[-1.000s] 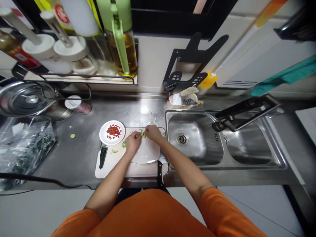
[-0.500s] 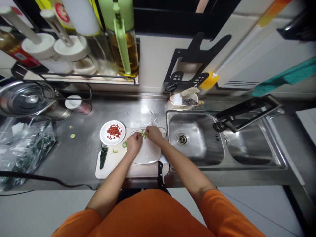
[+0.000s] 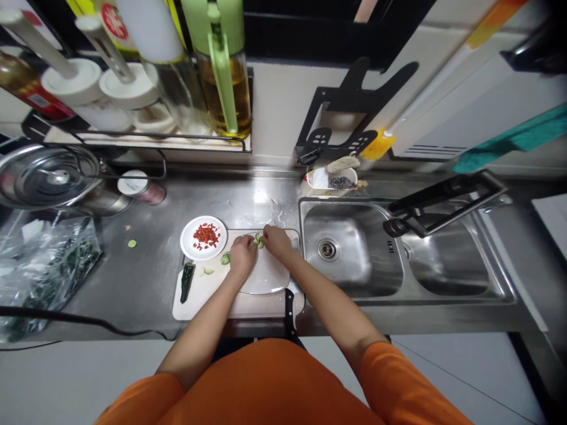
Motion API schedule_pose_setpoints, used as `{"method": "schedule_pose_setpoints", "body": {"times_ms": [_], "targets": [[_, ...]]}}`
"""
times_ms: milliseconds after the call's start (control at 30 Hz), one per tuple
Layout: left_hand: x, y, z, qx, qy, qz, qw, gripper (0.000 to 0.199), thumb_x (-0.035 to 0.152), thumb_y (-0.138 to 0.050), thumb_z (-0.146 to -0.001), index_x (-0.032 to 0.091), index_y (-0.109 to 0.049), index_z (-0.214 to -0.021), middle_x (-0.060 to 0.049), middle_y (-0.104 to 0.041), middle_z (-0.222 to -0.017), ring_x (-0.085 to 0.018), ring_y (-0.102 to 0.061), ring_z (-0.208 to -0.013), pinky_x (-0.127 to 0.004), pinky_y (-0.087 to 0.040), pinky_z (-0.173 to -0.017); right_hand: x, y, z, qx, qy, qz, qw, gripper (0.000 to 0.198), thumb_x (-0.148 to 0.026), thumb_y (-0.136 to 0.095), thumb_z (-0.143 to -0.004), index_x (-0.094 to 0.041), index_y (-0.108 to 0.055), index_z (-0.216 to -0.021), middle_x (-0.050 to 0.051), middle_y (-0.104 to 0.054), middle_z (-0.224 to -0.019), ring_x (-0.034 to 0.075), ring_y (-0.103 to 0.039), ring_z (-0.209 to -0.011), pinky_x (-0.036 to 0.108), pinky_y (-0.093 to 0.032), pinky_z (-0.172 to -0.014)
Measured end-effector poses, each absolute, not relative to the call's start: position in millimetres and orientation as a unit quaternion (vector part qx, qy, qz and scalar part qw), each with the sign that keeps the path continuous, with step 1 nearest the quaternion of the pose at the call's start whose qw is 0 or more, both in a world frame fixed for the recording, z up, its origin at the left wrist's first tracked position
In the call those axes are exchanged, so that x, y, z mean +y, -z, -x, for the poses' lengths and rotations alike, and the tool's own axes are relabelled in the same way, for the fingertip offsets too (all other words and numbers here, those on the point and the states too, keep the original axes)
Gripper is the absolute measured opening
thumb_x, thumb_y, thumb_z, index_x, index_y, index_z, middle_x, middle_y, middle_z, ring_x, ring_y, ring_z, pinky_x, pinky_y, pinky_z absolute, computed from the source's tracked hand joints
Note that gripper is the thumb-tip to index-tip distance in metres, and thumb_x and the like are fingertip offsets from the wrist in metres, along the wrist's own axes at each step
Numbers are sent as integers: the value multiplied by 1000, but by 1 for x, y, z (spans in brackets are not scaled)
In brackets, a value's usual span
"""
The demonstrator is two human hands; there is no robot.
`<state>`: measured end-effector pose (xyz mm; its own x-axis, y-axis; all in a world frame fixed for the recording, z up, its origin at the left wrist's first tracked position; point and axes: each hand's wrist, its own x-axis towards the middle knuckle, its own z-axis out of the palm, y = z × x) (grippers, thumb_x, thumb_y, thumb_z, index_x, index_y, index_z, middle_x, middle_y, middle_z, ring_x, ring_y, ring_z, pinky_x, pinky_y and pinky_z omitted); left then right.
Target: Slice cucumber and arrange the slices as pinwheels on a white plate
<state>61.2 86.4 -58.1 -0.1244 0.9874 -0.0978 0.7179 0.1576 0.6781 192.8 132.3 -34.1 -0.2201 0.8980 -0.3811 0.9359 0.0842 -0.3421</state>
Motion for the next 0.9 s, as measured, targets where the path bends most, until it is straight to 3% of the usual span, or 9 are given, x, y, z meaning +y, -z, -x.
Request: {"method": "schedule_pose_setpoints", "body": {"times_ms": [500,900], "targets": [[83,60,-59,696,-226,-632,256,21,18,-48,-78,17,-69,-83,-7,-67,-84,-20,-58,-85,-31,-43,-81,125,43,-197,759,252,-599,17,19,-21,-40,-91,-16,-58,-90,8,-62,-91,17,-53,-80,26,-32,-69],[81,46,-51,699,-255,-622,245,20,19,-50,-78,17,-70,-82,-7,-69,-83,-19,-60,-81,-30,-44,-78,114,33,-208,745,269,-608,-54,21,-16,-40,-88,-17,-60,-84,6,-63,-86,16,-52,-79,25,-31,-69]]}}
